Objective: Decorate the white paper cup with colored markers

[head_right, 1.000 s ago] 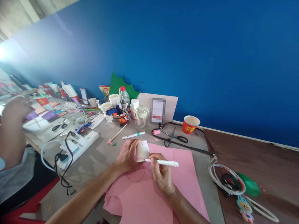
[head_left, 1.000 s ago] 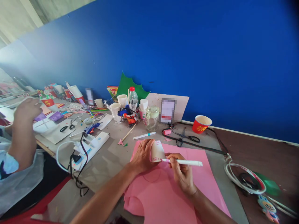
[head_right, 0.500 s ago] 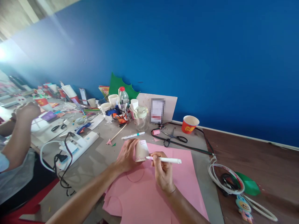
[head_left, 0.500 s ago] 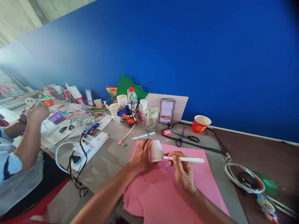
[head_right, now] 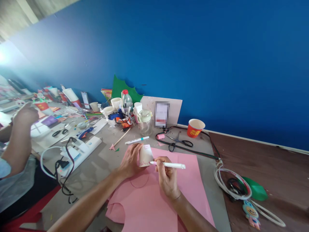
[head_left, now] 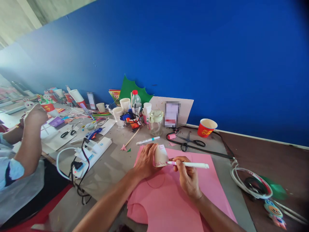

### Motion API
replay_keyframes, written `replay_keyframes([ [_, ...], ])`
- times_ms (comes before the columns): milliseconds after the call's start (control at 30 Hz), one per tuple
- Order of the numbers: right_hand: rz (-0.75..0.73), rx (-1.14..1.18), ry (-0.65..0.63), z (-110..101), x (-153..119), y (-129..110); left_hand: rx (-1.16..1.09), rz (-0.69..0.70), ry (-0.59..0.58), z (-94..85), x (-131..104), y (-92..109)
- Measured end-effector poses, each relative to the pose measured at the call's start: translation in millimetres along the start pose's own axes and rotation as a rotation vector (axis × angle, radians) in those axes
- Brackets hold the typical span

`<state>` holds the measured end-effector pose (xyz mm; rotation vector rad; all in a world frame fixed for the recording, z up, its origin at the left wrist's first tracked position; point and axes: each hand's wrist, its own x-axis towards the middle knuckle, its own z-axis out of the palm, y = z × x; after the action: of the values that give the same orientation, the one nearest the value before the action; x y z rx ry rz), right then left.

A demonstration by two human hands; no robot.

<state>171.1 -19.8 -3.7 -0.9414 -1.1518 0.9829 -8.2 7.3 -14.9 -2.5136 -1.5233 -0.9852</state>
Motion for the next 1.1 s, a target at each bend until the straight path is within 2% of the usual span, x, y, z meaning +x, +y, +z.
replay_keyframes([
  [300,-0.015,-0.028,-0.014,-1.5,0.0,0.9,0.003,-0.03,-0.026,-0.8,0.1,2.0],
  [900,-0.028,-0.056,-0.041,-0.1,-2.3,1.4,0.005,0.043,0.073,-2.8,2.2,5.3],
  [1100,-0.026,-0.05,-0.062,-0.5,-3.1,3.2,0.003,0.056,0.071,-1.8,1.2,3.4],
])
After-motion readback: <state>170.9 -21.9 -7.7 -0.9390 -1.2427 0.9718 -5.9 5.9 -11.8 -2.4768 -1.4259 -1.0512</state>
